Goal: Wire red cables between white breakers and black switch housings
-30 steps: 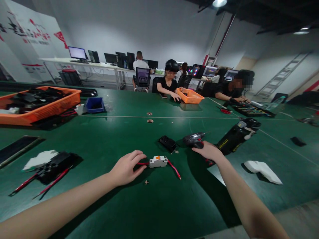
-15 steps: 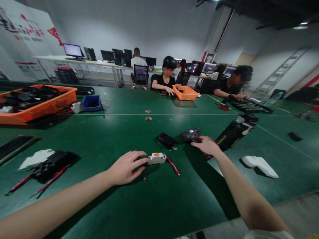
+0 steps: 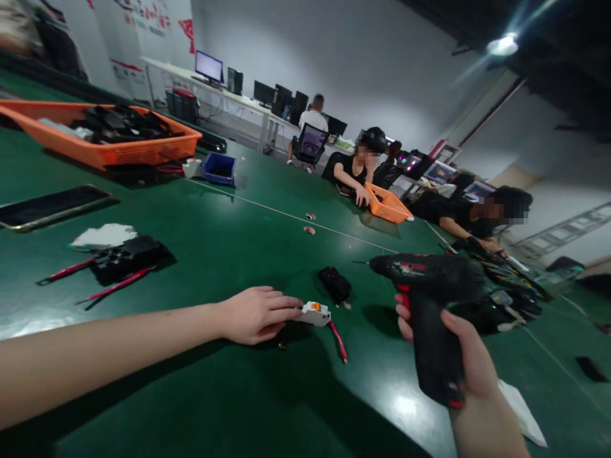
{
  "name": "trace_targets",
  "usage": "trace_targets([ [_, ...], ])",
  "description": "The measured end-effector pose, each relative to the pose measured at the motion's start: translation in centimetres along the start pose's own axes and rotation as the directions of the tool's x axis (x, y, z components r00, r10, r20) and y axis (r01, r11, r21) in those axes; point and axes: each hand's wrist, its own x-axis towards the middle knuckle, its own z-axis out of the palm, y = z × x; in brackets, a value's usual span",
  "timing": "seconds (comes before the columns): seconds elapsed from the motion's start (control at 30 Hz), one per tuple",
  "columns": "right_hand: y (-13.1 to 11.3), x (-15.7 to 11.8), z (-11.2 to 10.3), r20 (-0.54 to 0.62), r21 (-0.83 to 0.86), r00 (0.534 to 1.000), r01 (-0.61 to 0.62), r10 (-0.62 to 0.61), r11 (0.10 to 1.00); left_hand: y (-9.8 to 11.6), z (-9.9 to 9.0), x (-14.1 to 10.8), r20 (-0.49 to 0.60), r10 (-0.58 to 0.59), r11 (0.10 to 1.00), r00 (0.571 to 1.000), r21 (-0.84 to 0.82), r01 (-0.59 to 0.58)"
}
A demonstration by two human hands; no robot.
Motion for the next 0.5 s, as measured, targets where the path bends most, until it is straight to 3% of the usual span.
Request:
trace_targets([
  [0.1, -1.6, -3.4, 1.0, 0.132, 0.048, 0.982, -0.143, 0.136, 0.989, -0.3, 0.3, -0.3, -0.051, 0.021, 1.000, 0.998, -0.009, -0.022],
  [0.23, -2.6, -5.8, 1.7, 0.240, -0.013, 0.928, -0.289, 0.284, 0.957, -0.4, 0.7, -0.5, -0.122, 0.042, 0.999, 0.992, -0.012, -0.044],
  [0.5, -3.2, -7.1, 4.5, 0.197, -0.016, 0.920, -0.344, 0.340, 0.939, -0.2, 0.5, -0.5, -0.144, 0.042, 0.999, 0.989, 0.007, -0.041],
])
